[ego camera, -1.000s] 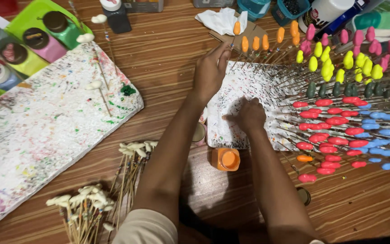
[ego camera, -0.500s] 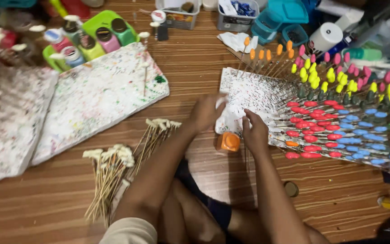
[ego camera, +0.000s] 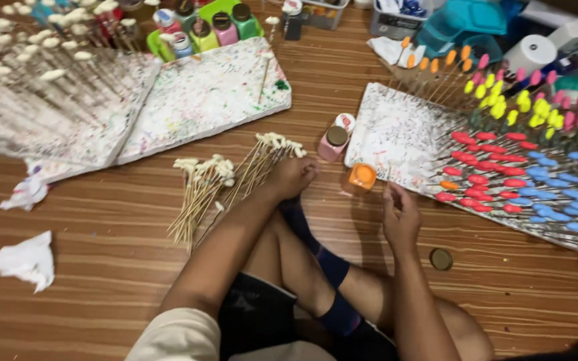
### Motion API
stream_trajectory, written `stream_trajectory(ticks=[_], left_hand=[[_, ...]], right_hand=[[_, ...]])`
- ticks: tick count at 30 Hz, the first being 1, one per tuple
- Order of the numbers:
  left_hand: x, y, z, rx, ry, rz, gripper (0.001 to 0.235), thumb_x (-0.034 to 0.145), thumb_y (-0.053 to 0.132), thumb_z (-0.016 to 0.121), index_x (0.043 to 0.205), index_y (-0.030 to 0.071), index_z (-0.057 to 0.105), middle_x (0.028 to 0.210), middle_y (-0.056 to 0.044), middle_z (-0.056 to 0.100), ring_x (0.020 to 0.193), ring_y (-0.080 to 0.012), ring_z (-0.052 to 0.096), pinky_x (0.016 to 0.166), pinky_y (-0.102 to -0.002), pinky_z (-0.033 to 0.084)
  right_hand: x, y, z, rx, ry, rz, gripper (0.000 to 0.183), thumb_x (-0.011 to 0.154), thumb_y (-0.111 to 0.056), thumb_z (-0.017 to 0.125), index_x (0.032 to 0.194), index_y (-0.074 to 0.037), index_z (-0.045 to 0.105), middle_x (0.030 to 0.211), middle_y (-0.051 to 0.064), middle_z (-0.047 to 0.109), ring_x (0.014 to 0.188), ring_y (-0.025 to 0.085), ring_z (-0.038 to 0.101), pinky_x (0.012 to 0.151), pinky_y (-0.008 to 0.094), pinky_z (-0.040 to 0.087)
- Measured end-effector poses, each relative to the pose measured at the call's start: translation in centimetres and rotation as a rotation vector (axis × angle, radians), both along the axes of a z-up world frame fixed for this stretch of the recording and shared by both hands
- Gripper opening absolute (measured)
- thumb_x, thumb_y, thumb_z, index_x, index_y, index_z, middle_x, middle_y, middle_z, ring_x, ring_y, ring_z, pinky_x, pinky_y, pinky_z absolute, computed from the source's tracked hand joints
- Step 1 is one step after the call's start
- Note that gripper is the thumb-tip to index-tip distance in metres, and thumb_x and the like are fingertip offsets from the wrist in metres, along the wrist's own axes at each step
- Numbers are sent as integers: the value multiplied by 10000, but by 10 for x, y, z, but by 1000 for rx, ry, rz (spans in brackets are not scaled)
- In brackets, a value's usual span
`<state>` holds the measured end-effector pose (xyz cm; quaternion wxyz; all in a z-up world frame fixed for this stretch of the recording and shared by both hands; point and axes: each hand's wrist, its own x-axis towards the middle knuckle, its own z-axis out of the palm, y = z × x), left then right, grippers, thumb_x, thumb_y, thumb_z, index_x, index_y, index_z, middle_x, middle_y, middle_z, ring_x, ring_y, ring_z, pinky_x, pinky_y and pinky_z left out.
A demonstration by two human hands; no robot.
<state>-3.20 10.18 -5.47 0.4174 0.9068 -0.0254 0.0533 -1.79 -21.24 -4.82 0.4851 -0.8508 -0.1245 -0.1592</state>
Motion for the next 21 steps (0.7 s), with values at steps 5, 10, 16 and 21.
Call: stream_trajectory(ticks=[5,10,16,21], left_hand=[[23,33,-46,102,86,245,279,961,393,583,1042,201,768,895,-119,772,929,-386,733,784,-488,603],[38,73,-68,2,343,510,244,962,342,576,1143,280,728,1051,-97,767,1108,-362,708,906,-478,591],[50,85,-88,18,473,621,202,951,352,586,1094,340,728,1054,-44,764,1130,-307,707,916,-458,593],[50,86,-80,84,573,597,282,974,320,573,1185,235,740,1142,-123,753,1186,-347,683,968,-492,571]], right_hand=[[-10,11,16,94,51,6,264,997,-64,728,1260,-66,750,976,167,727,883,274,704,794,391,574],[-10,9,21,135,97,12,238,996,-74,742,1231,-105,765,932,124,728,802,219,707,734,342,572],[-6,1,25,189,137,-8,232,1004,-52,706,1218,-119,765,924,104,750,802,186,724,715,312,571],[-3,3,22,222,156,41,238,1006,-3,674,1221,-68,753,903,136,732,791,182,700,725,320,566]])
